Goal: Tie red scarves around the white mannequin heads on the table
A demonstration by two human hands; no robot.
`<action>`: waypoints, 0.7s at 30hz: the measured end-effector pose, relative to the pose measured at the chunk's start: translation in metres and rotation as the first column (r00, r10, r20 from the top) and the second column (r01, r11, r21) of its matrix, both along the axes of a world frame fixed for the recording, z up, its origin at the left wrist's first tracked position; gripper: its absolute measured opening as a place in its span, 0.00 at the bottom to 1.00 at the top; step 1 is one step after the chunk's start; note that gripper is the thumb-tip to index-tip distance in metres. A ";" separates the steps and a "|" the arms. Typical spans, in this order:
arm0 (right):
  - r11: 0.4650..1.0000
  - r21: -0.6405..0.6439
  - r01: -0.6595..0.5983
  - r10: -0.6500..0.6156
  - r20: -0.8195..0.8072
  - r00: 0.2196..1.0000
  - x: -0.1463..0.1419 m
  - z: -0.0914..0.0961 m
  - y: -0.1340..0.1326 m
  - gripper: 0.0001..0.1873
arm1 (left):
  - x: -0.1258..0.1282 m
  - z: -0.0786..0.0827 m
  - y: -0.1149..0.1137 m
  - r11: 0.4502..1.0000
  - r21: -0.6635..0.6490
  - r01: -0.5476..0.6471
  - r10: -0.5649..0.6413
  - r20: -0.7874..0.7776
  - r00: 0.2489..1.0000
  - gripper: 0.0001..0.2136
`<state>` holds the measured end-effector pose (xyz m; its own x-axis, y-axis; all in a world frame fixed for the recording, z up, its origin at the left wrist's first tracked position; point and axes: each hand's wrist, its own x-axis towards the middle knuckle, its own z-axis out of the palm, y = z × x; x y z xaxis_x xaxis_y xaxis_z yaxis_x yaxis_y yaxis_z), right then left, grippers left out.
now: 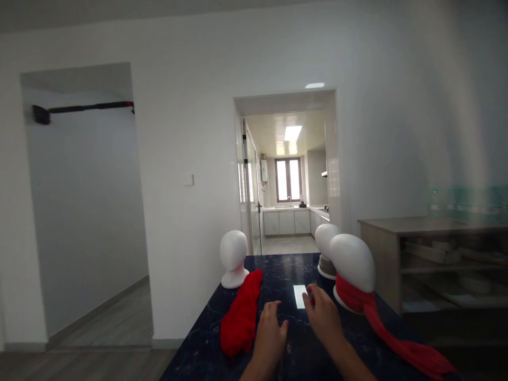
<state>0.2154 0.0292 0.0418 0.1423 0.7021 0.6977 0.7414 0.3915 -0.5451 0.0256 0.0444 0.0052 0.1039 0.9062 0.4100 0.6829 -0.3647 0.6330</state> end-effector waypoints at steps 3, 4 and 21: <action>0.993 -0.117 0.026 -0.027 -0.008 1.000 0.002 -0.028 0.016 0.13 | -0.039 0.007 0.000 0.977 -0.073 -0.198 0.169 -0.293 0.941 0.39; 0.987 -0.156 0.029 -0.032 -0.018 0.999 0.007 -0.035 0.020 0.13 | -0.054 0.008 -0.002 0.956 -0.111 -0.272 0.212 -0.379 0.901 0.43; 0.938 -0.288 -0.195 0.194 -0.034 0.981 0.006 -0.049 0.026 0.15 | -0.155 0.069 0.029 0.944 -0.292 0.155 0.051 0.592 0.804 0.15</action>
<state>0.2217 0.0548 -0.0071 -0.0142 0.8873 0.4610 0.6638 0.3532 -0.6593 -0.1291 0.0735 0.0742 -0.0117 0.9944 0.1049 0.1295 -0.1025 0.9863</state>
